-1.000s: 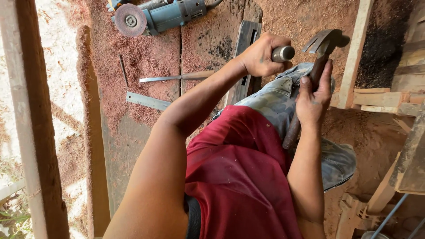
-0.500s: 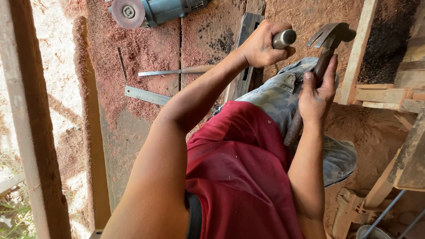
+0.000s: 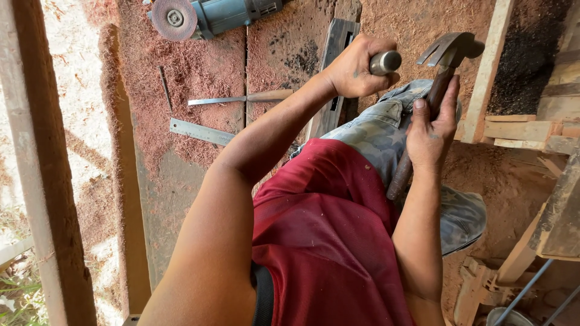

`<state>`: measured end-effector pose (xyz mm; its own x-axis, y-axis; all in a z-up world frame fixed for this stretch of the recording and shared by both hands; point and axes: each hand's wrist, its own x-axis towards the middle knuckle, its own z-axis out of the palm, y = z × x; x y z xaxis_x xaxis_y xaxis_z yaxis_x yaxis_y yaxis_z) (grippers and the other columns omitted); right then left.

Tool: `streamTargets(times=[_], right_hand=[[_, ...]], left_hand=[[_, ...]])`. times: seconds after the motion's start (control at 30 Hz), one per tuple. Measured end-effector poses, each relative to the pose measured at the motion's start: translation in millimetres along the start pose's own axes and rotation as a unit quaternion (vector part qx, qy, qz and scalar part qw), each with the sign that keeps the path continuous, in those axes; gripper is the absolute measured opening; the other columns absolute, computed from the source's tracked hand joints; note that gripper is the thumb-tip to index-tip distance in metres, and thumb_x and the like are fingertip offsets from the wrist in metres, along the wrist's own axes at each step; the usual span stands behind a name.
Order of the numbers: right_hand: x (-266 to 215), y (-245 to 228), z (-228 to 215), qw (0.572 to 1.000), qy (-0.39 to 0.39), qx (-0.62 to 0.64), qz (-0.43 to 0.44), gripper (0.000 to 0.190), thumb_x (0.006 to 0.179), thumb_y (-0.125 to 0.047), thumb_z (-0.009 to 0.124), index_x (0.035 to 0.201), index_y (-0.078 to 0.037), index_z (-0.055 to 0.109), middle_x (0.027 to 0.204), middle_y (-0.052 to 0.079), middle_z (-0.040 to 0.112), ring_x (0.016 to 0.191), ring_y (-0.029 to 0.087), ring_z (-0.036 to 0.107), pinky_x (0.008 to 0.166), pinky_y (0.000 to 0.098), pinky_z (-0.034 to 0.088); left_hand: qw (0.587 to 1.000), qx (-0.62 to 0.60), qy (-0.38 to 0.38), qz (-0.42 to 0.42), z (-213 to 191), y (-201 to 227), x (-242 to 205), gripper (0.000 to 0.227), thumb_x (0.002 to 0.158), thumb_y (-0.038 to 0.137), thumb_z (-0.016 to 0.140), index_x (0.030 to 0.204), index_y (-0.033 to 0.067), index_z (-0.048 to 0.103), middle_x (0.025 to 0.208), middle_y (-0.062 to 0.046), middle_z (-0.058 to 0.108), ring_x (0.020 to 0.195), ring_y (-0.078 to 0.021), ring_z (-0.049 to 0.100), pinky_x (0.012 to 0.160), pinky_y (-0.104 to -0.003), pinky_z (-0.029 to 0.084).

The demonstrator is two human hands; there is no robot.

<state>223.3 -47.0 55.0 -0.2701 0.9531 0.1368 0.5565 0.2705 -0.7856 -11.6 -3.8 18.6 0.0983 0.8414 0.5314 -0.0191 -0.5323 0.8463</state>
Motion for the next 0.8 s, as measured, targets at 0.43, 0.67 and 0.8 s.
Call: streamTargets(times=[0.43,0.67,0.8], right_hand=[[-0.6,8.1,0.8,0.999,0.007,0.016,-0.037,0.06,0.116,-0.026,0.062,0.161,-0.004,0.029,0.122,0.018,0.055,0.096,0.025,0.058,0.08,0.0337,0.052],[-4.2,-5.8,-1.2,0.996,0.0,0.072,0.049,0.061,0.116,-0.022,0.065,0.165,-0.014,0.028,0.105,0.006,0.058,0.068,0.011,0.051,0.051,0.0246,0.04],[-4.8,-10.8,-0.6,0.994,0.0,0.1,0.047,0.06,0.117,-0.018,0.064,0.165,-0.012,0.029,0.098,0.005,0.06,0.065,0.01,0.049,0.051,0.024,0.04]], left_hand=[[1.0,0.017,-0.006,0.022,4.6,8.1,-3.1,0.018,0.069,0.007,0.075,0.068,0.0092,0.057,0.059,0.0,0.06,0.049,-0.0153,0.056,0.042,-0.028,0.041],[0.998,-0.029,-0.057,-0.014,1.1,6.8,-10.3,0.019,0.075,0.0,0.074,0.078,0.009,0.057,0.068,0.0,0.06,0.055,-0.0145,0.056,0.047,-0.028,0.044],[0.996,0.017,-0.083,-0.017,-1.4,16.6,-10.0,0.021,0.074,-0.003,0.077,0.085,0.0085,0.063,0.075,-0.002,0.068,0.061,-0.0165,0.065,0.052,-0.03,0.05]])
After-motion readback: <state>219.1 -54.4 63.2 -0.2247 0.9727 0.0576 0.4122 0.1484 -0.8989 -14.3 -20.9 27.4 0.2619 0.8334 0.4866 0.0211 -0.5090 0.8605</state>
